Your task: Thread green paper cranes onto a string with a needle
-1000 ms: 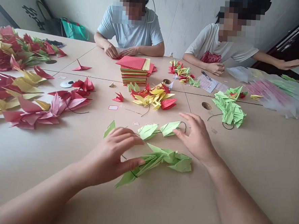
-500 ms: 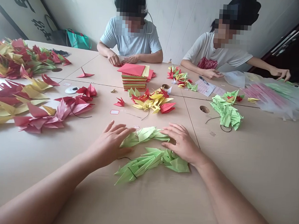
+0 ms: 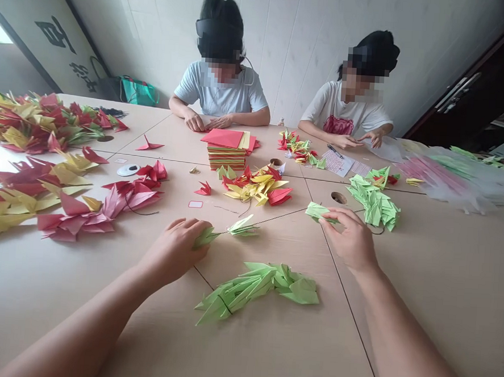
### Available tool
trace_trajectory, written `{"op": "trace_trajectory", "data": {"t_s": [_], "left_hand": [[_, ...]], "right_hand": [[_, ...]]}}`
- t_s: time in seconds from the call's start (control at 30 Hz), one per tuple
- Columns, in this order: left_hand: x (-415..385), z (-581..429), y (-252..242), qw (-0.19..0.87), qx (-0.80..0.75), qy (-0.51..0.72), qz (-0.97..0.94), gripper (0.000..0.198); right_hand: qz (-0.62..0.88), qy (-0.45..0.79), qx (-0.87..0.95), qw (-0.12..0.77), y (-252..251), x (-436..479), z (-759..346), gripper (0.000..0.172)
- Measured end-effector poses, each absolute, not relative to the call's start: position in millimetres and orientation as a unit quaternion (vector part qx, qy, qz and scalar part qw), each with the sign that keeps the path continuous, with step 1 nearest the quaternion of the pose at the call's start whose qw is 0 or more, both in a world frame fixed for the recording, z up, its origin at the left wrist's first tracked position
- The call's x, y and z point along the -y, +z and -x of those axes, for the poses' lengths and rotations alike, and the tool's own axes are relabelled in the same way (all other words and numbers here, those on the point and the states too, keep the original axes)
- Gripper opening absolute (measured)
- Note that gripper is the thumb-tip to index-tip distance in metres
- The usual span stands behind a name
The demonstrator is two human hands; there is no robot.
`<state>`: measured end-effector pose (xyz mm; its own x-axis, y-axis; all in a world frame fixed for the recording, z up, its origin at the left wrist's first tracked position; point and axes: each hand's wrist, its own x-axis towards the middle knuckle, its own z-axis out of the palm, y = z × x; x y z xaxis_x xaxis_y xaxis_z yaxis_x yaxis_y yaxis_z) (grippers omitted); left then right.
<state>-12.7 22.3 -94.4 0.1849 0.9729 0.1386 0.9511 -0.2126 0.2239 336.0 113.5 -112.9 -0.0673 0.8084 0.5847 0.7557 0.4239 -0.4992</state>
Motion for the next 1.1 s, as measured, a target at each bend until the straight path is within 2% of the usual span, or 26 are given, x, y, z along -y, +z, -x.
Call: {"op": "trace_trajectory", "data": {"t_s": [0.23,0.37,0.53,0.73,0.83,0.97,1.1], "left_hand": [[-21.2,17.9,-93.1,0.036,-0.637,0.114,-0.761,0.024],[-19.1,14.8,-93.6,0.064,-0.631,0.117,-0.764,0.027],[-18.9,8.5,-99.1,0.098,-0.579,0.149,-0.796,0.031],[-17.7,1.4,-100.4,0.099,-0.549,0.156,-0.815,0.031],[-17.4,-0.3,-99.1,0.094,-0.541,0.167,-0.819,0.03],[-17.3,0.9,-98.2,0.09,-0.536,0.182,-0.819,0.026],[-17.3,4.3,-100.5,0.098,-0.534,0.197,-0.817,0.029]], "right_hand": [[0.606,-0.078,0.57,0.549,-107.0,-126.4,-376.8,0.02],[0.599,-0.045,0.567,0.563,-111.0,-126.0,-371.0,0.032],[0.509,0.03,0.722,0.467,-119.8,-104.7,-313.3,0.026],[0.387,0.124,0.87,0.279,-104.5,-77.7,-244.3,0.045],[0.373,0.173,0.891,0.192,-94.6,-79.3,-218.9,0.04],[0.399,0.211,0.88,0.148,-92.0,-87.8,-203.1,0.019],[0.404,0.237,0.872,0.14,-94.6,-86.3,-204.2,0.023]]}}
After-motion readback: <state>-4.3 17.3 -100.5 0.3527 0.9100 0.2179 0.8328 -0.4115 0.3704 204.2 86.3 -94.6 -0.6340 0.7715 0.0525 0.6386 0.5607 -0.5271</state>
